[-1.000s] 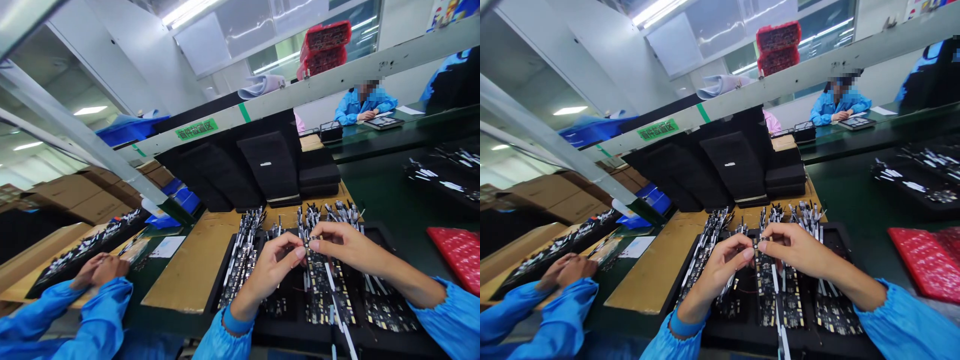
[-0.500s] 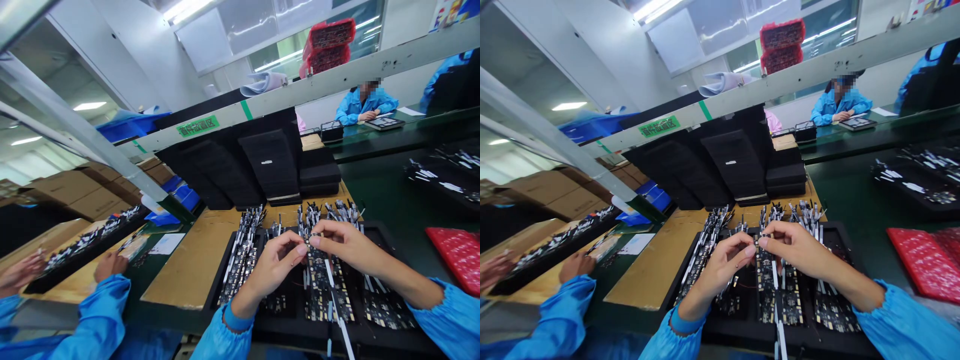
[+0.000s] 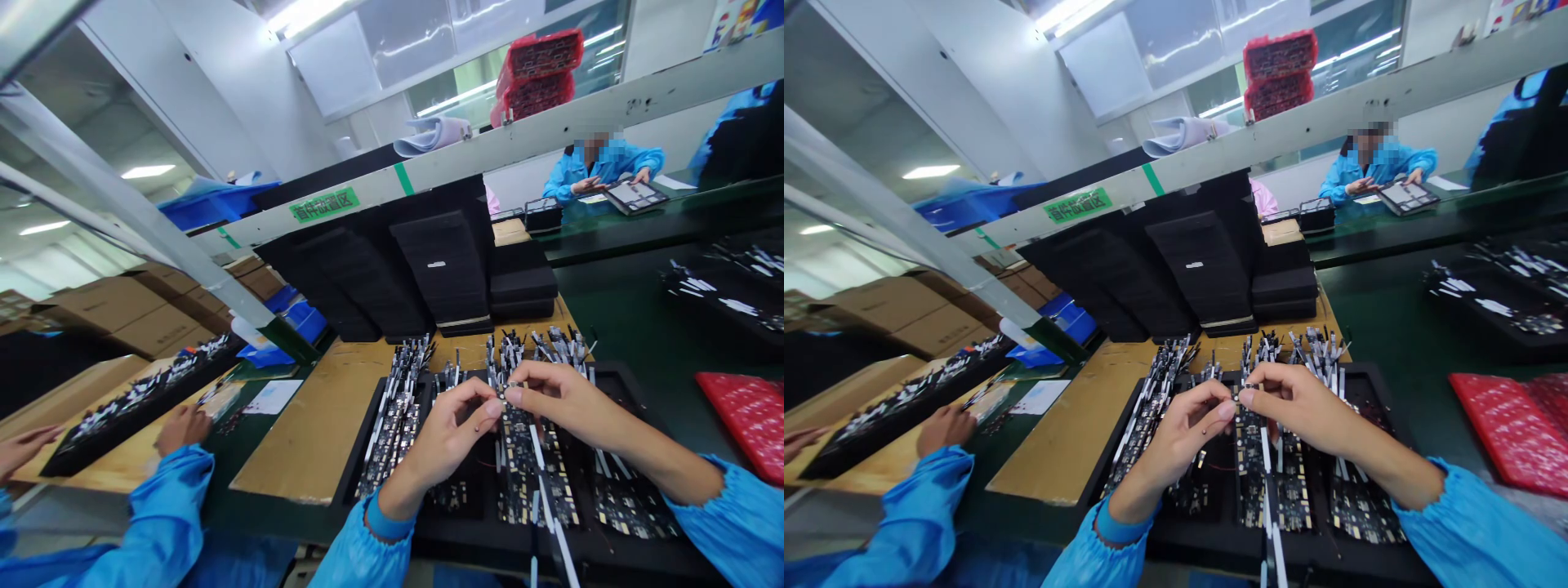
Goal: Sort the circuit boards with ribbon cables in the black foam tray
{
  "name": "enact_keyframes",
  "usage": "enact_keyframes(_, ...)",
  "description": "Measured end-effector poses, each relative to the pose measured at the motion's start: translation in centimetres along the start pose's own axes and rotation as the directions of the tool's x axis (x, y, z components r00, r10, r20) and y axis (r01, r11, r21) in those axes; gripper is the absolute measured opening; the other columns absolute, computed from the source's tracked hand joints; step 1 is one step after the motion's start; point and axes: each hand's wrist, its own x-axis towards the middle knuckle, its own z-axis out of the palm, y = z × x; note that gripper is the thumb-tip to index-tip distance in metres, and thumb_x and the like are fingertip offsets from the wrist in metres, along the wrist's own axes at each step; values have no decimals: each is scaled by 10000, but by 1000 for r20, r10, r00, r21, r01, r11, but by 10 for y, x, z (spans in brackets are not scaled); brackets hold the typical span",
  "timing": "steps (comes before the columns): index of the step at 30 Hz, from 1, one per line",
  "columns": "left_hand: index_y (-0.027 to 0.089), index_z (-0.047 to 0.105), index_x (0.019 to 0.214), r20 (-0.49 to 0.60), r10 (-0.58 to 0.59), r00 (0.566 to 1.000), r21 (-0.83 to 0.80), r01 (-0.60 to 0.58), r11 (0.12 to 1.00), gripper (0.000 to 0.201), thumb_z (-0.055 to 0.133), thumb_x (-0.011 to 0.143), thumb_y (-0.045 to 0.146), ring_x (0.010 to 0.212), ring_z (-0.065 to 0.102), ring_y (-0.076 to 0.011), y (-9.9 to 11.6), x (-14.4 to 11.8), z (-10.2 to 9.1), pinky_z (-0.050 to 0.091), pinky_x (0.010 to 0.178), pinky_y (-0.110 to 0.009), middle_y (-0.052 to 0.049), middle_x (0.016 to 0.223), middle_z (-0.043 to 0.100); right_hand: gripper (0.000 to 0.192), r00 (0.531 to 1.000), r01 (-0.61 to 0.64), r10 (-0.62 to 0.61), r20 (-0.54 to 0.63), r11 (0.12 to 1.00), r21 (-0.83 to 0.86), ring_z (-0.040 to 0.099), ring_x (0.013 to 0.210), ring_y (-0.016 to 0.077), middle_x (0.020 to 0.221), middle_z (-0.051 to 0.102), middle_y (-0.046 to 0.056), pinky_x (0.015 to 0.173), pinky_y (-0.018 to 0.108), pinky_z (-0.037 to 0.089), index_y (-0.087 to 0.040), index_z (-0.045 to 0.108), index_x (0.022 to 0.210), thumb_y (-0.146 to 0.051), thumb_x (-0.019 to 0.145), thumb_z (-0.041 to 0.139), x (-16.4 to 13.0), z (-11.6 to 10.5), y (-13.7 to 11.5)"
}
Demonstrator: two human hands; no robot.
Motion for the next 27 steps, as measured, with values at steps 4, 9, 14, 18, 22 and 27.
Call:
enact_keyframes(4,172,656,825,-6,1,1000,16,-1,1000,198,660,895,357,655,550,-136,-1,2,-1,440,617,-217,15,695,578,541,1000,-22,22,11,1000,22,747,606,220,745,716,-37,629,344,638,-246,854,940,-710,887,1129,3,-1,2)
enact_keyframes(9,168,696,895,-66,4,998,-83,-9,996,181,667,892,346,644,577,-146,-2,5,1,467,627,-237,-11,720,636,476,999,-4,6,-36,1000,30,685,607,182,738,737,-39,643,329,595,-309,882,890,-716,865,1129,6,-2,-1)
enact_keyframes(14,166,690,1069,-309,-2,951,-317,-101,943,295,607,904,395,751,648,-207,-9,14,-1,489,652,-274,-105,885,718,503,949,71,-4,-317,977,201,642,666,199,765,738,-13,604,322,516,-326,892,950,-700,776,1178,8,-11,-5)
enact_keyframes(18,189,673,1061,-431,0,902,-354,-169,920,327,522,927,446,866,683,-239,-14,21,-10,506,706,-293,-105,947,723,432,911,122,-7,-413,960,253,777,832,307,893,820,27,703,434,659,-400,880,959,-663,780,1172,8,-20,-9)
enact_keyframes(22,203,649,1136,-658,104,746,-233,-334,913,362,416,981,433,1143,629,-249,-1,18,-20,453,966,-351,-101,1157,699,388,909,117,17,-416,948,295,896,1121,429,1062,905,49,839,551,774,-466,869,962,-588,753,1171,9,-25,-4)
enact_keyframes(27,260,605,1181,-845,327,424,115,-452,884,294,407,996,372,1204,569,-221,15,6,-21,378,1067,-357,-34,1186,649,535,908,153,27,-419,908,390,948,1148,387,1130,942,21,958,518,818,-408,910,1066,-469,670,1265,9,-20,1)
